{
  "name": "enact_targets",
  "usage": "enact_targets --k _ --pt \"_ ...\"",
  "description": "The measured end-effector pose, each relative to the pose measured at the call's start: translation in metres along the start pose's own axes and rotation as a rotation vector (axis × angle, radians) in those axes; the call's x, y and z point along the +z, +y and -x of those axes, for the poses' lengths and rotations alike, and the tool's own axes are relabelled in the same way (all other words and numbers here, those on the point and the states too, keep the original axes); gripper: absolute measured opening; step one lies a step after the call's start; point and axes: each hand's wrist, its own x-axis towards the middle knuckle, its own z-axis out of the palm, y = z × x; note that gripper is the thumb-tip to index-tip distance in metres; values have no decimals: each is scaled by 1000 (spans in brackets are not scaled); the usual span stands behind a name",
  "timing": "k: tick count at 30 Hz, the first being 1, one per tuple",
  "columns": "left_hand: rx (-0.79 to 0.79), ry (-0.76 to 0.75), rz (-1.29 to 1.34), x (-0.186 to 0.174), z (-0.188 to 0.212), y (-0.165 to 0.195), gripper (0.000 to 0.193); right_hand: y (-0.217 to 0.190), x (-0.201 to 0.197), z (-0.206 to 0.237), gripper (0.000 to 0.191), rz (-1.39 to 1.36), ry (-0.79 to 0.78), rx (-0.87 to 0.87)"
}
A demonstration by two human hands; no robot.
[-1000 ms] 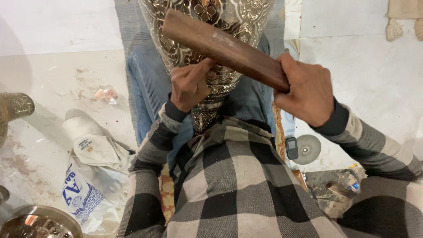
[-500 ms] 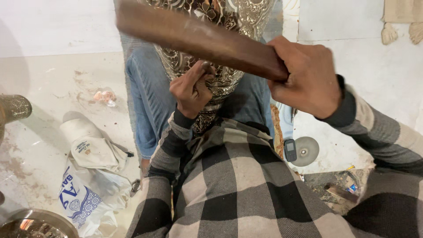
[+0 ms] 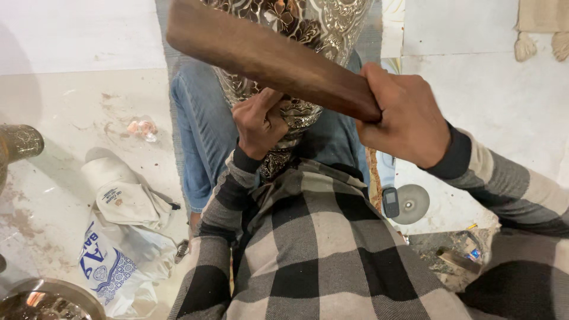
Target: The person sits on the floor and uses a hammer and chisel to engrave intricate floral patterns onto a large silver-colored metal vase. They repeatedly tap the chisel with the hammer to create detailed designs on the vase's surface.
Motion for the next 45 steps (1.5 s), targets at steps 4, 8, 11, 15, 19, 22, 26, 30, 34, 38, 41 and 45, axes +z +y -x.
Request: enact_targets --k 4,8,11,15,19,22,26,30,34,38,41,45 --pt "89 62 1 -2 -3 -6 46 1 7 5 42 132 4 104" --pt "66 -52 8 -10 -12 -12 46 5 17 6 40 -155 57 160" --pt "88 -114 26 -16 -17 -13 45 5 24 4 43 -262 160 57" --pt "81 -136 26 -17 -18 -12 49 5 26 0 35 -452 251 2" --pt "130 -122 7 -15 -13 -19 49 4 18 -2 26 -369 168 81" --pt "153 -163 73 -17 -10 -25 44 -1 12 -3 34 20 104 11" --pt "130 -168 56 -18 -9 -28 45 -12 10 -9 33 -254 58 97" --pt "112 -190 34 -19 -12 -24 52 -15 7 -13 37 73 60 38" --pt "112 -223 105 -24 -17 -19 64 -9 9 -11 39 17 79 17" --pt "110 -240 64 -29 -20 -17 66 -2 16 -8 37 -96 76 45" --pt "106 -254 38 -29 -22 -17 64 2 18 -6 36 20 63 68" --pt "91 -287 41 -28 -24 -18 64 2 21 -3 36 -64 67 75"
